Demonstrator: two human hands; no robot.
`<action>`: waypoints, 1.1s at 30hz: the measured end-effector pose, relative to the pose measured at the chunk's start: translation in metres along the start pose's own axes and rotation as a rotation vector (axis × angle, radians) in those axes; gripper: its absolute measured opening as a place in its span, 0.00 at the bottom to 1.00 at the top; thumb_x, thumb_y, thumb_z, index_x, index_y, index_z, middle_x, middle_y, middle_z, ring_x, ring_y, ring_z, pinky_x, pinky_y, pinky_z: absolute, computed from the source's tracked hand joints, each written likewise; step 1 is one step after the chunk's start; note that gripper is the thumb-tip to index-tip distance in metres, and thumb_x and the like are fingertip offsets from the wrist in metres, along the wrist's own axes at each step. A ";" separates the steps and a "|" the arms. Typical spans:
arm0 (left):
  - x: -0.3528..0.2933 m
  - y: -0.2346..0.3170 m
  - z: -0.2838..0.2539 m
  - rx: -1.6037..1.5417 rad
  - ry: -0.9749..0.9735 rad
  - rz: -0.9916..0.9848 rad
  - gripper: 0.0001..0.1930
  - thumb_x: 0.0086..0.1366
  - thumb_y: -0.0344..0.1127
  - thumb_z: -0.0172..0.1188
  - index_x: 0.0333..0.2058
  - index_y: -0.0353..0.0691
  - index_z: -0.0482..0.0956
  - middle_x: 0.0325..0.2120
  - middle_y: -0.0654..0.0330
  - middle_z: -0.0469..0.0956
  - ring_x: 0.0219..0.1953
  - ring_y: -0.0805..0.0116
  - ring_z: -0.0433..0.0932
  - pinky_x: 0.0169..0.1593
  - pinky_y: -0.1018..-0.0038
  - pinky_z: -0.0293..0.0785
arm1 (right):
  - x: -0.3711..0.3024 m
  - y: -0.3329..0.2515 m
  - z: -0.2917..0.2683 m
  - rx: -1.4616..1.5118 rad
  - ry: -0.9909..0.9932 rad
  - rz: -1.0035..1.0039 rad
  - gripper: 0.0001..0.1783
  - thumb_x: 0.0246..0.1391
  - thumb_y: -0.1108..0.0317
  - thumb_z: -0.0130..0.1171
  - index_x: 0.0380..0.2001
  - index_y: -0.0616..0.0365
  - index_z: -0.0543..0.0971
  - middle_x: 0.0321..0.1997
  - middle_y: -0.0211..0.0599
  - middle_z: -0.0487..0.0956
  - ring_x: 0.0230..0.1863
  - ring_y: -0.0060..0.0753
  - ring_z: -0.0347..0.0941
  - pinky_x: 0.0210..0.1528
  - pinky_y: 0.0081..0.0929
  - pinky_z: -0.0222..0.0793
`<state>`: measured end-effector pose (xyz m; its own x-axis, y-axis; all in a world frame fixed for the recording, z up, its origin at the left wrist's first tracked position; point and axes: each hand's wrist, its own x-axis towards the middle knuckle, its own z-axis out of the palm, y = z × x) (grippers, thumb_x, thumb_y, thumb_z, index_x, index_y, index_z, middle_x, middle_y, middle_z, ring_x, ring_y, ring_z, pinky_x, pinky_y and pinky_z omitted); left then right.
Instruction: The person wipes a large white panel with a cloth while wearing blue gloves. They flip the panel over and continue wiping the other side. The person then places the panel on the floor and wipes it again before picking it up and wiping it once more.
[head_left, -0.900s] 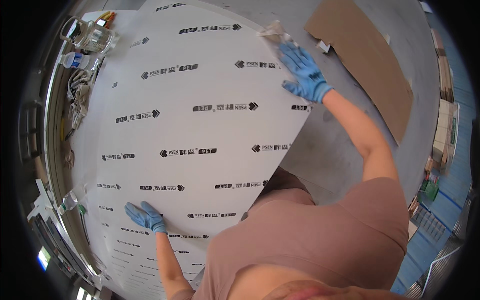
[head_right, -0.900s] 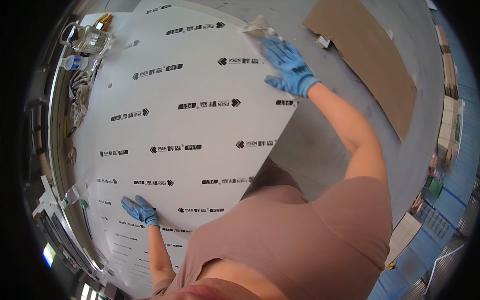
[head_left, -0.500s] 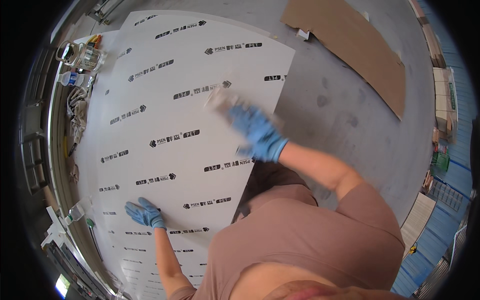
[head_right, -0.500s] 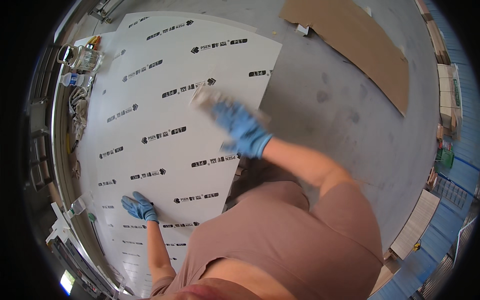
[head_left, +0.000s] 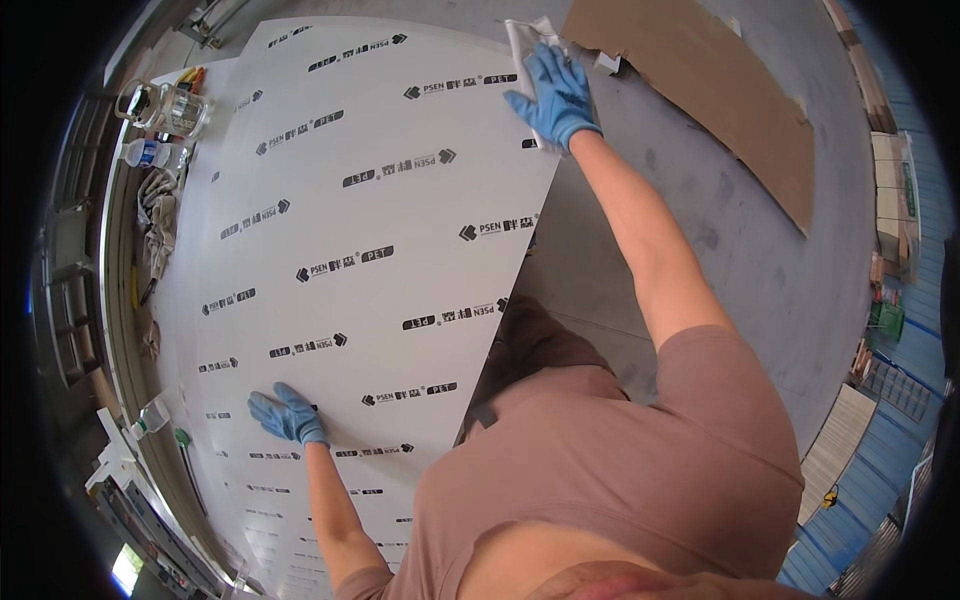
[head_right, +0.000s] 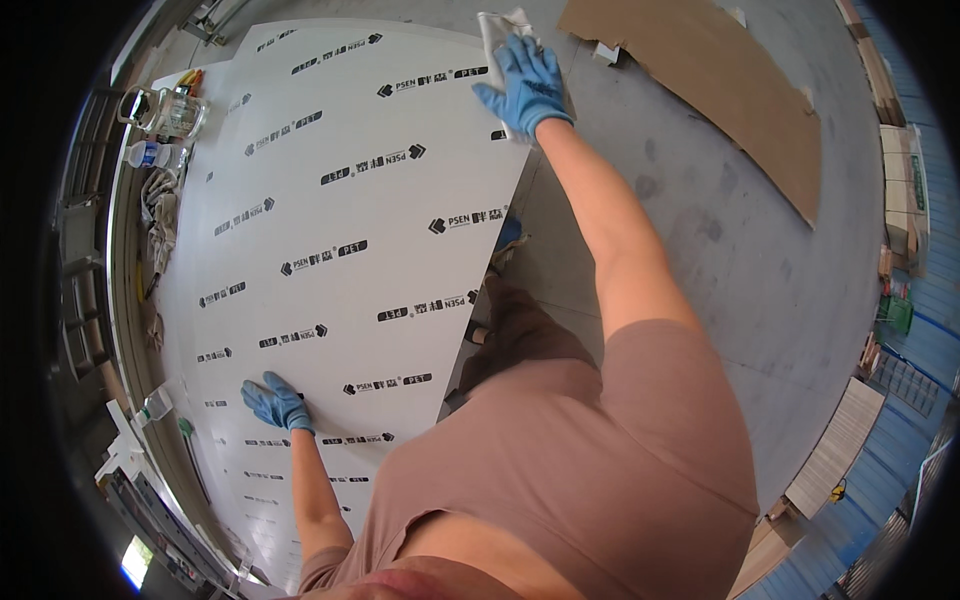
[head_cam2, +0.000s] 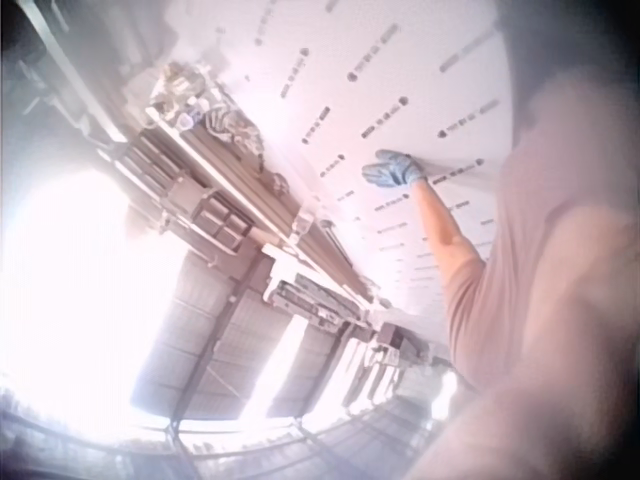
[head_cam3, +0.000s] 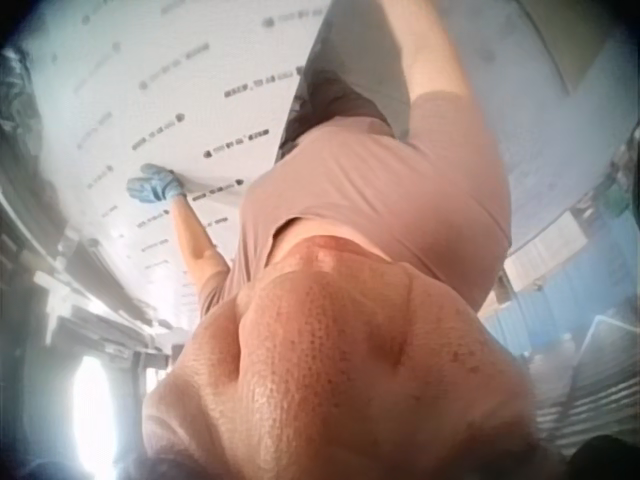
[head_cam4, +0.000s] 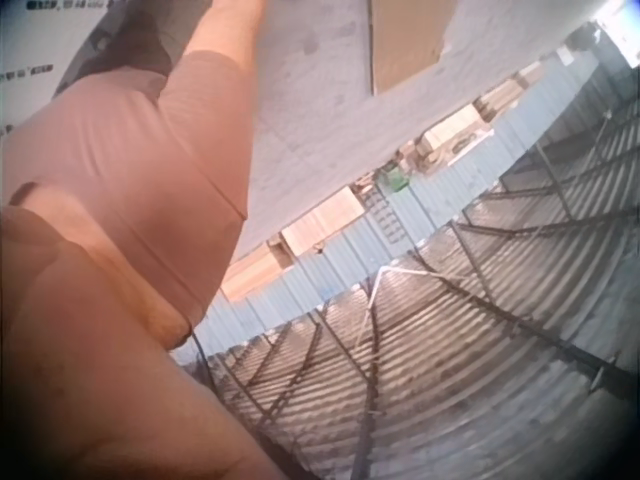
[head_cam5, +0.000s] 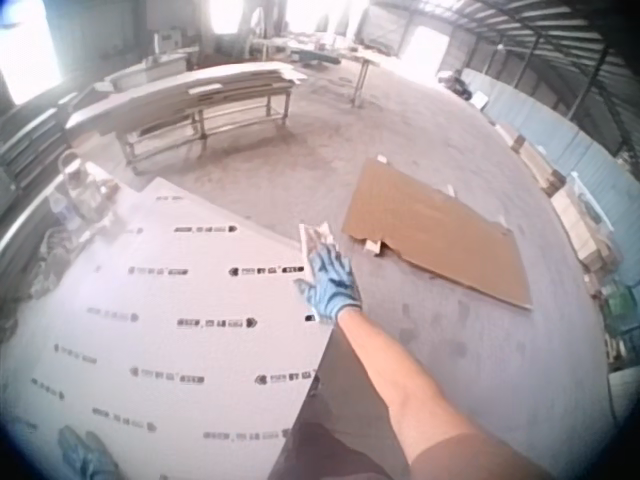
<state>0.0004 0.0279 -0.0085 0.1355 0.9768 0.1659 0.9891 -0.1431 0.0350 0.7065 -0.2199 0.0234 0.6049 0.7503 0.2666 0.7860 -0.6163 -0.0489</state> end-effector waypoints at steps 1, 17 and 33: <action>0.001 -0.002 -0.001 0.016 0.008 0.015 0.43 0.76 0.67 0.43 0.74 0.35 0.60 0.76 0.45 0.57 0.78 0.46 0.52 0.78 0.51 0.48 | 0.005 0.003 0.005 0.015 0.048 0.070 0.50 0.58 0.29 0.55 0.71 0.59 0.67 0.82 0.48 0.57 0.83 0.46 0.49 0.80 0.49 0.38; -0.001 0.003 -0.005 0.023 -0.050 -0.016 0.45 0.76 0.67 0.42 0.76 0.34 0.56 0.77 0.45 0.56 0.80 0.47 0.49 0.79 0.53 0.43 | -0.023 -0.012 0.011 0.038 0.217 0.357 0.39 0.62 0.39 0.56 0.66 0.58 0.72 0.80 0.54 0.60 0.82 0.59 0.49 0.79 0.61 0.40; -0.003 0.002 0.003 0.031 0.021 -0.013 0.44 0.74 0.68 0.45 0.73 0.34 0.62 0.75 0.42 0.59 0.77 0.43 0.53 0.78 0.50 0.47 | -0.250 -0.263 -0.098 0.601 -0.447 -0.374 0.47 0.61 0.48 0.61 0.77 0.58 0.61 0.84 0.49 0.53 0.85 0.55 0.43 0.83 0.53 0.36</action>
<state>0.0026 0.0247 -0.0120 0.1219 0.9750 0.1860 0.9921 -0.1254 0.0071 0.3364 -0.2691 0.0641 0.1847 0.9822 -0.0335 0.8026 -0.1704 -0.5717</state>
